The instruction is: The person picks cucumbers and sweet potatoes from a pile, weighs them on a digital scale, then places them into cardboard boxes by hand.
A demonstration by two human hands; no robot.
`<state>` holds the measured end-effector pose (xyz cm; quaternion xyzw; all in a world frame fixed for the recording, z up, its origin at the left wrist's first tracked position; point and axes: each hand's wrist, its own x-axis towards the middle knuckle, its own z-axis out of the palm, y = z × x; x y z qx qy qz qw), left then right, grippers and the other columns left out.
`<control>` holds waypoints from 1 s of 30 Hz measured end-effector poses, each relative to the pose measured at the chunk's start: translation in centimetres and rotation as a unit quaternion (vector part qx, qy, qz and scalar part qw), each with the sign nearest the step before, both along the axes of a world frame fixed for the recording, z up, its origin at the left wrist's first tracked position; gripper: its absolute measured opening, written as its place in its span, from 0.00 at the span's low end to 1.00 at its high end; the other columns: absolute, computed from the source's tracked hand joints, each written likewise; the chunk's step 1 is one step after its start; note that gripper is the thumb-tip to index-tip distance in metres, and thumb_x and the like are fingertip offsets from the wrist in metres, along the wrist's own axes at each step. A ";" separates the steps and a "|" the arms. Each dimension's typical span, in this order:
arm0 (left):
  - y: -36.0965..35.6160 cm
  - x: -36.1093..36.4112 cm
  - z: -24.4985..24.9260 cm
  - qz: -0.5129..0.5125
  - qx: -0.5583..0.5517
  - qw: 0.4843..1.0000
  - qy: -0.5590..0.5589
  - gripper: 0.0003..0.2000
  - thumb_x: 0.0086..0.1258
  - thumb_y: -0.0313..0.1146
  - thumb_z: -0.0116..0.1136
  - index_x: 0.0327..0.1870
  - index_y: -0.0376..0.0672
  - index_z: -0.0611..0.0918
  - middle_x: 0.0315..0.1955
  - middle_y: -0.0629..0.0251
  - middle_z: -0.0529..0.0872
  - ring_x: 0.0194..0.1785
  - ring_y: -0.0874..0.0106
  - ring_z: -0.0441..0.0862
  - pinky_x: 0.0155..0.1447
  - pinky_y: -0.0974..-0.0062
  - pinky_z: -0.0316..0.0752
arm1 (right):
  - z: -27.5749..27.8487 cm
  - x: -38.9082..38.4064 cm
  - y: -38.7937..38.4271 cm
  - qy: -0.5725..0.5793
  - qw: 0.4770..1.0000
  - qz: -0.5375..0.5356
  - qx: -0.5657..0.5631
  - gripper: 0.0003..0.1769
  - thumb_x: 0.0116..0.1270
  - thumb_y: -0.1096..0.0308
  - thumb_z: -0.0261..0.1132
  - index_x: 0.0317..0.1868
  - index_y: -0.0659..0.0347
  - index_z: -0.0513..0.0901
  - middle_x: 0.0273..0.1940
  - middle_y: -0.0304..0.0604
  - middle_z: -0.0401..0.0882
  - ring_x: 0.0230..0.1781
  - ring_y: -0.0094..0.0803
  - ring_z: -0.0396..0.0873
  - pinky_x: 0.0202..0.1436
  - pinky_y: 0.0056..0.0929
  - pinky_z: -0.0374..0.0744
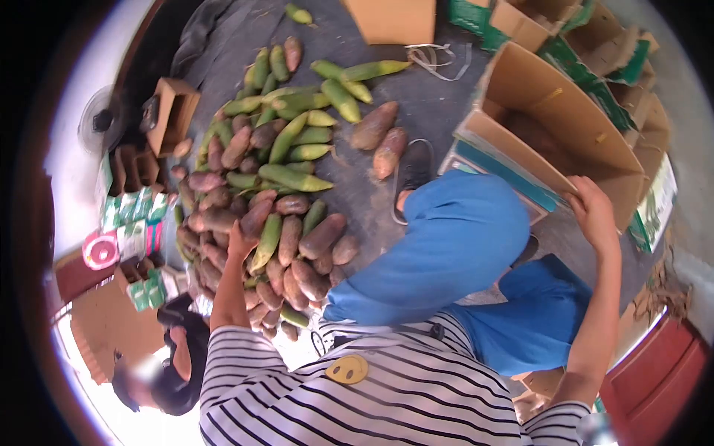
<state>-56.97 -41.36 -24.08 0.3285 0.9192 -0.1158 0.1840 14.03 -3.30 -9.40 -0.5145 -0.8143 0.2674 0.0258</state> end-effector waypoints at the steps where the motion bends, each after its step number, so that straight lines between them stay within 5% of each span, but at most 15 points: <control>1: -0.1 -0.1 -0.1 -0.004 -0.004 1.000 0.015 0.49 0.47 0.40 0.74 0.72 0.46 0.57 0.65 0.54 0.68 0.66 0.54 0.68 0.66 0.58 0.66 | 0.2 -0.1 -0.1 -0.003 1.000 0.007 0.009 0.14 0.60 0.75 0.63 0.47 0.65 0.77 0.42 0.51 0.76 0.44 0.49 0.76 0.48 0.35 0.74; 4: 1.3 1.6 1.3 -0.036 -0.034 0.996 0.076 0.48 0.48 0.45 0.74 0.71 0.47 0.60 0.61 0.53 0.74 0.62 0.54 0.73 0.63 0.59 0.70 | -2.7 2.1 -0.2 0.002 0.996 0.034 0.088 0.16 0.61 0.72 0.63 0.50 0.63 0.78 0.46 0.49 0.78 0.50 0.49 0.76 0.54 0.39 0.75; 7: 0.6 0.4 -0.3 -0.078 -0.075 0.989 0.099 0.42 0.42 0.53 0.72 0.62 0.44 0.72 0.55 0.52 0.79 0.53 0.53 0.80 0.54 0.54 0.76 | -1.2 1.4 -0.1 -0.023 0.999 0.032 0.028 0.15 0.62 0.71 0.61 0.51 0.58 0.77 0.45 0.48 0.77 0.49 0.47 0.76 0.52 0.42 0.76; 8: 2.2 2.1 1.1 -0.040 -0.140 0.983 0.110 0.45 0.45 0.56 0.70 0.66 0.43 0.68 0.60 0.50 0.74 0.60 0.54 0.75 0.62 0.58 0.71 | -1.0 1.4 -0.2 -0.042 0.999 0.018 0.023 0.15 0.63 0.69 0.60 0.51 0.55 0.76 0.43 0.47 0.77 0.48 0.47 0.77 0.49 0.43 0.77; 13: 5.1 7.1 -1.8 -0.070 -0.107 0.986 0.105 0.45 0.47 0.56 0.69 0.67 0.41 0.66 0.62 0.50 0.71 0.62 0.55 0.72 0.64 0.59 0.68 | -1.2 1.8 0.0 -0.057 0.997 0.030 0.035 0.12 0.61 0.63 0.62 0.46 0.54 0.78 0.40 0.46 0.78 0.46 0.46 0.78 0.47 0.45 0.77; 23: 8.6 15.9 -3.9 0.010 0.047 0.988 -0.144 0.47 0.52 0.57 0.66 0.69 0.36 0.62 0.65 0.49 0.66 0.66 0.56 0.65 0.68 0.61 0.61 | -1.8 1.7 0.2 -0.012 0.999 0.019 0.039 0.11 0.59 0.63 0.64 0.42 0.56 0.81 0.36 0.47 0.81 0.44 0.46 0.80 0.44 0.45 0.77; 27: 13.8 17.7 0.1 0.114 0.194 0.927 -0.298 0.47 0.54 0.58 0.65 0.69 0.35 0.60 0.66 0.48 0.64 0.68 0.56 0.63 0.69 0.62 0.58 | -1.6 1.6 0.0 -0.022 0.999 0.019 0.032 0.11 0.60 0.63 0.63 0.43 0.55 0.82 0.36 0.46 0.82 0.44 0.45 0.80 0.44 0.45 0.77; 30: 20.3 21.0 6.3 0.089 0.303 0.862 -0.397 0.48 0.55 0.58 0.64 0.70 0.33 0.59 0.67 0.48 0.63 0.69 0.57 0.61 0.70 0.63 0.56 | -1.3 1.4 0.0 -0.031 0.999 0.014 0.029 0.12 0.60 0.63 0.63 0.44 0.55 0.82 0.37 0.46 0.82 0.45 0.45 0.81 0.44 0.45 0.78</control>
